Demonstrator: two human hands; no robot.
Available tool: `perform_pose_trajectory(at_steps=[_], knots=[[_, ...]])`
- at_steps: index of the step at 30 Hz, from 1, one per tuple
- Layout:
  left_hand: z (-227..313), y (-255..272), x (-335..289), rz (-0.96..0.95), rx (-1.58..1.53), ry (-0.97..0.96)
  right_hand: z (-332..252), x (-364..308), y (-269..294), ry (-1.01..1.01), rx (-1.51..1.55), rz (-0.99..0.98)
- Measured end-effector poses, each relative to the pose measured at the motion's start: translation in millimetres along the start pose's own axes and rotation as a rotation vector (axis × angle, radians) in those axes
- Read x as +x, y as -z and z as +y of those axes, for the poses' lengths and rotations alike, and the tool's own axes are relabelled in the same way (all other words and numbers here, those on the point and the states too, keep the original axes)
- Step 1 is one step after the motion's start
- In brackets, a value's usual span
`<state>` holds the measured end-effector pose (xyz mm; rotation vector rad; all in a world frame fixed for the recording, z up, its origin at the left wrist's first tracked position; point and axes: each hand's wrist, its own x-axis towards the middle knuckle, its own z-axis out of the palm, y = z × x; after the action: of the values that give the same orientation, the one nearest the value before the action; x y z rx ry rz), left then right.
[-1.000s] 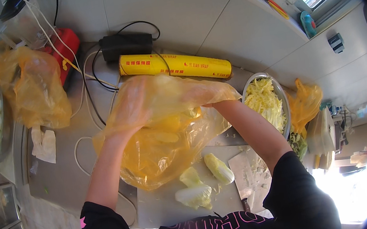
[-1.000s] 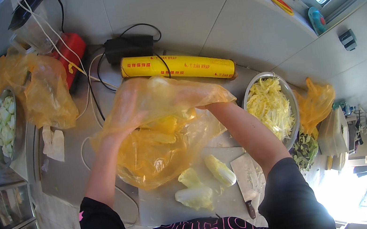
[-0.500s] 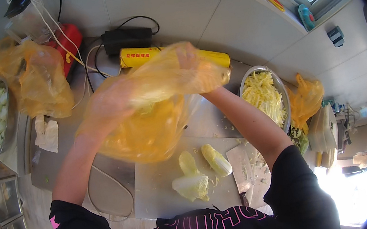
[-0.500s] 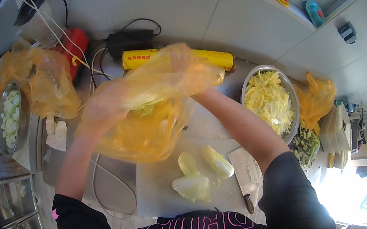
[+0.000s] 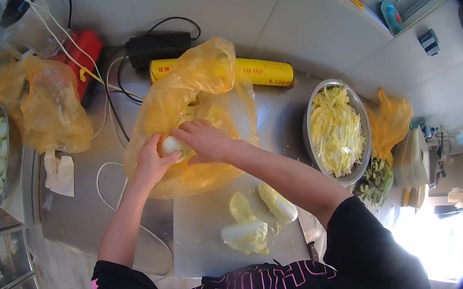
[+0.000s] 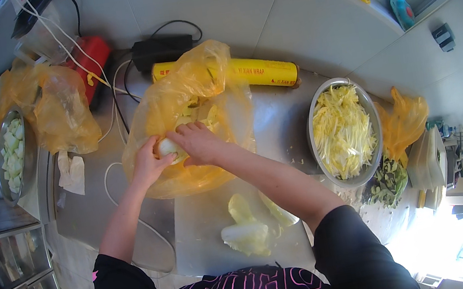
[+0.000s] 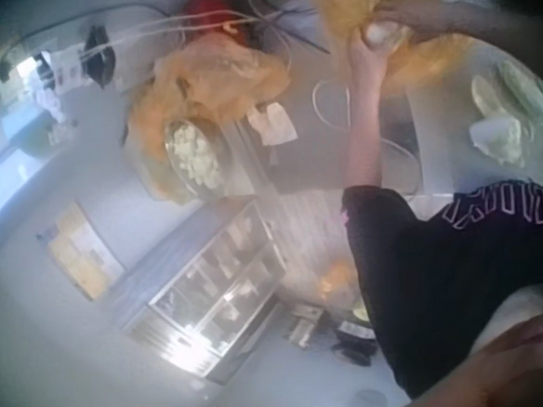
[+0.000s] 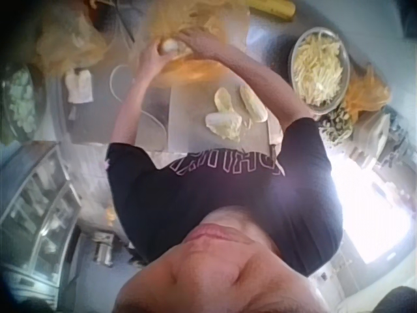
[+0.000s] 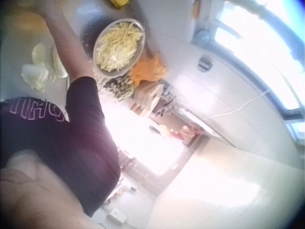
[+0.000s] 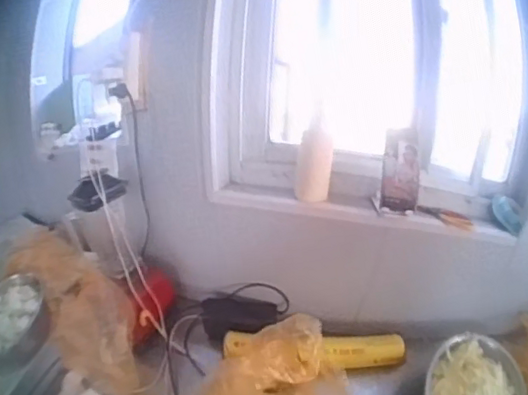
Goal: The person repeatedly slices napa cabbage on a cutting board using a cleaver, then transfers the shredded cabbage into a metal bowl. The person also handles plastic bags and other vegetables on the counter.
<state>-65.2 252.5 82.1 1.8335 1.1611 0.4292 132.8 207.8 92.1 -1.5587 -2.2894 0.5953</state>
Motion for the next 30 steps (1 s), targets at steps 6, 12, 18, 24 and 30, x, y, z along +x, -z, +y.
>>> perform_pose_trajectory(at_steps=[6, 12, 18, 24, 30], knots=[[-18, 38, 9, 0.128, 0.303, -0.166, 14, -13, 8, -0.032, 0.124, 0.103], [-19, 52, 20, 0.237, 0.354, -0.047, 1, -47, 22, -0.224, 0.477, 0.4], [-28, 59, 24, 0.101, 0.297, 0.149, -72, -94, 23, 0.555, 0.109, -0.099], [94, 51, -10, -0.496, 0.658, 0.103, -57, -125, -59, 0.435, -0.127, -0.402], [16, -4, 68, -0.276, 0.461, -0.073, -18, -31, 29, -0.025, -0.021, -0.187]])
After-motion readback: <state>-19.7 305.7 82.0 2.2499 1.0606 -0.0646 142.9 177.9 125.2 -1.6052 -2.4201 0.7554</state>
